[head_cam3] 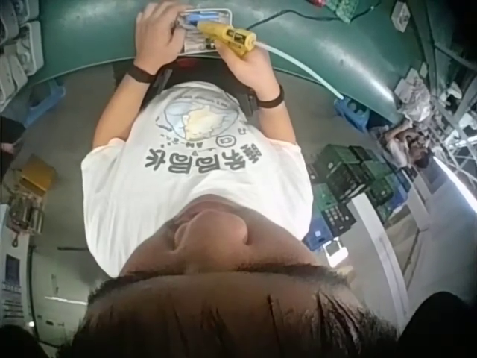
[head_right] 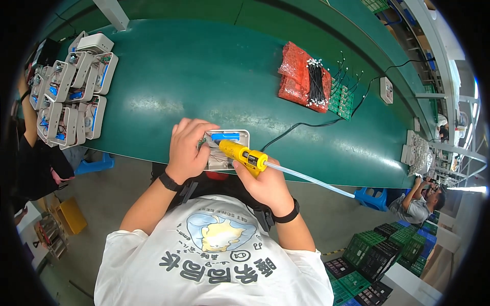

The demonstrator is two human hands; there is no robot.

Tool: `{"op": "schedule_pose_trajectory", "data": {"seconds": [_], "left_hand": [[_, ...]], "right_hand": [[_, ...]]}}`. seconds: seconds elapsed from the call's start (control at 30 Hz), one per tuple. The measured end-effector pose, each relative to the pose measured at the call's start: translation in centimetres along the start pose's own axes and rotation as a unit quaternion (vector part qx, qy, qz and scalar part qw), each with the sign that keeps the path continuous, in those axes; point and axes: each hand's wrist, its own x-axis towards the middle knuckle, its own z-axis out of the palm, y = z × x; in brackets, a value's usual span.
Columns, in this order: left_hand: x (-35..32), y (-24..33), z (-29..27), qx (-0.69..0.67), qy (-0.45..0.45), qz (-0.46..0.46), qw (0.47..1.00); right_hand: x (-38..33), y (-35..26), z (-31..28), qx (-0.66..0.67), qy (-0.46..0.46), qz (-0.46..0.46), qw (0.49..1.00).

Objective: The person picks up a battery and places it into a plastic housing, then applies adhesive using a glue gun. They repeat this process for several housings, pausing once to insert a new glue stick into the glue gun.

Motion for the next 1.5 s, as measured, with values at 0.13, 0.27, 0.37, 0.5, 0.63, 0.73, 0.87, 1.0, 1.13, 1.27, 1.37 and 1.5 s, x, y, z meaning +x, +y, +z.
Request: {"op": "schedule_pose_trajectory", "data": {"seconds": [0.13, 0.27, 0.37, 0.5, 0.63, 0.73, 0.87, 1.0, 1.13, 1.27, 1.37, 1.5], "left_hand": [[0.0, -0.1, 0.0, -0.002, 0.004, 0.001, 1.0], [0.1, 0.0, 0.0, -0.002, 0.001, -0.002, 1.0], [-0.1, -0.1, 0.0, -0.004, 0.007, 0.002, 1.0], [-0.2, 0.0, 0.2, -0.003, 0.005, 0.002, 1.0], [0.2, 0.3, -0.1, -0.012, 0.001, -0.01, 1.0], [0.1, -0.4, 0.2, -0.011, 0.038, 0.024, 0.999], [-0.9, 0.6, -0.1, -0.036, 0.053, -0.01, 0.998], [0.0, -1.2, -1.5, -0.059, 0.054, -0.058, 0.995], [3.4, -3.7, -3.6, -0.062, 0.095, -0.153, 0.982], [5.7, -7.0, -2.5, -0.089, 0.174, -0.041, 0.98], [5.8, -7.2, -3.4, -0.079, 0.142, 0.045, 0.986], [5.0, -5.3, -8.4, 0.048, 0.077, 0.04, 0.995]], "right_hand": [[0.1, -0.3, -0.3, 0.008, -0.03, 0.068, 0.997], [0.2, -0.3, -0.3, 0.001, -0.037, 0.093, 0.995], [0.1, -0.8, -0.1, -0.013, -0.023, 0.081, 0.996], [-0.2, -0.7, -0.3, -0.045, 0.034, -0.018, 0.998], [0.6, -0.8, -0.3, -0.056, 0.033, -0.028, 0.998], [1.0, -1.5, 0.0, -0.071, 0.007, -0.074, 0.995], [0.3, 0.7, -0.8, 0.039, -0.016, -0.085, 0.995], [-1.3, 5.4, -3.0, 0.253, 0.067, 0.048, 0.964], [-1.8, 10.0, -3.4, 0.302, 0.11, 0.005, 0.947], [-1.5, 11.0, -2.4, 0.389, 0.137, -0.011, 0.911], [-1.3, 11.1, -2.8, 0.4, 0.156, -0.014, 0.903], [-1.3, 11.8, -3.2, 0.401, 0.16, -0.025, 0.902]]}}
